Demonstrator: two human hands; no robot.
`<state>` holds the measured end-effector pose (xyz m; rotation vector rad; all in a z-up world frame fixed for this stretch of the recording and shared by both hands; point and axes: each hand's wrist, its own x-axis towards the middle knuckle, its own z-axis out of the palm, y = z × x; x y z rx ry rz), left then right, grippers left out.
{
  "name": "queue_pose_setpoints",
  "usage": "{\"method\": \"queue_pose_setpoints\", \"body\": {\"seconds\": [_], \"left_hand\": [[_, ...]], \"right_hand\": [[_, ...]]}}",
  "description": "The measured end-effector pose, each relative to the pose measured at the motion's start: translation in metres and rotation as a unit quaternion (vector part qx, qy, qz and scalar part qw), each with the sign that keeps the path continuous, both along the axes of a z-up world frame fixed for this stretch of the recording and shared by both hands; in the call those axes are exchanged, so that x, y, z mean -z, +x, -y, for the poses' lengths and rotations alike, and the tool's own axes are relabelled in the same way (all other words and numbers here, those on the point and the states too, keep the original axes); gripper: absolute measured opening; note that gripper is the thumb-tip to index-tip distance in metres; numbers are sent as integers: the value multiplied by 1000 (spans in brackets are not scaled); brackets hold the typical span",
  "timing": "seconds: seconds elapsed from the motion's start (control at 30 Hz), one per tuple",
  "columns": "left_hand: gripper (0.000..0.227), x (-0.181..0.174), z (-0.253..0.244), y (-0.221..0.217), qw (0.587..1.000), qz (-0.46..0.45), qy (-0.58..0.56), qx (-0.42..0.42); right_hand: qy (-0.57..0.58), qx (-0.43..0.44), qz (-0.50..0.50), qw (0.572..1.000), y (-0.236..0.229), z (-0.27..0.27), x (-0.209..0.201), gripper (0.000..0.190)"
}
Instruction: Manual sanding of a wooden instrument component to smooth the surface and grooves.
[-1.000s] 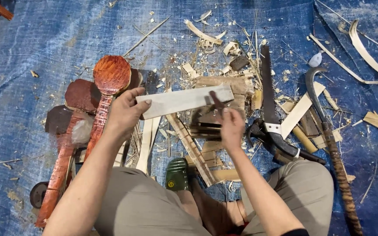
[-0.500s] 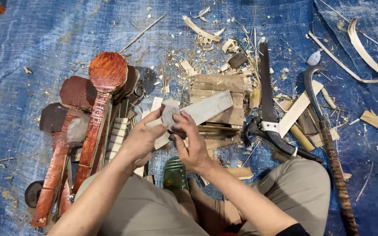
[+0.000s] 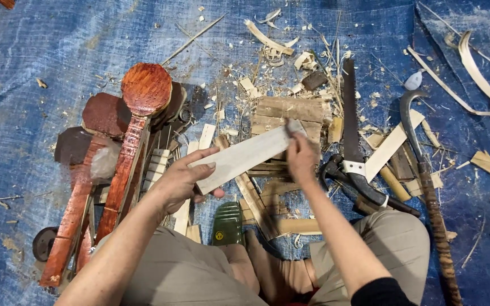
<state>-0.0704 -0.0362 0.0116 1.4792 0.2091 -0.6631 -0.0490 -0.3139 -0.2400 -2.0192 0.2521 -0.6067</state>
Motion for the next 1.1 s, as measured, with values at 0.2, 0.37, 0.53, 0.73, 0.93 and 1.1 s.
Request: {"method": "queue_pose_setpoints", "body": {"seconds": [0.2, 0.37, 0.53, 0.73, 0.93, 1.1], "left_hand": [[56, 2, 1, 2, 1000, 4, 14, -3], [58, 2, -3, 5, 999, 23, 49, 7], [50, 8, -11, 2, 997, 9, 80, 9], [47, 6, -8, 4, 998, 0, 63, -2], [44, 1, -4, 10, 998, 15, 50, -18], [42, -7, 4, 6, 997, 21, 69, -11]], "right_hand": [[-98, 59, -250, 962, 3, 10, -20, 22], [66, -250, 38, 965, -49, -88, -149, 20], [30, -213, 35, 976, -12, -55, -73, 16], [-71, -18, -231, 970, 41, 31, -1, 26], [-8, -58, -326, 944, 26, -20, -78, 33], [162, -304, -71, 936, -48, -101, -173, 21]]}}
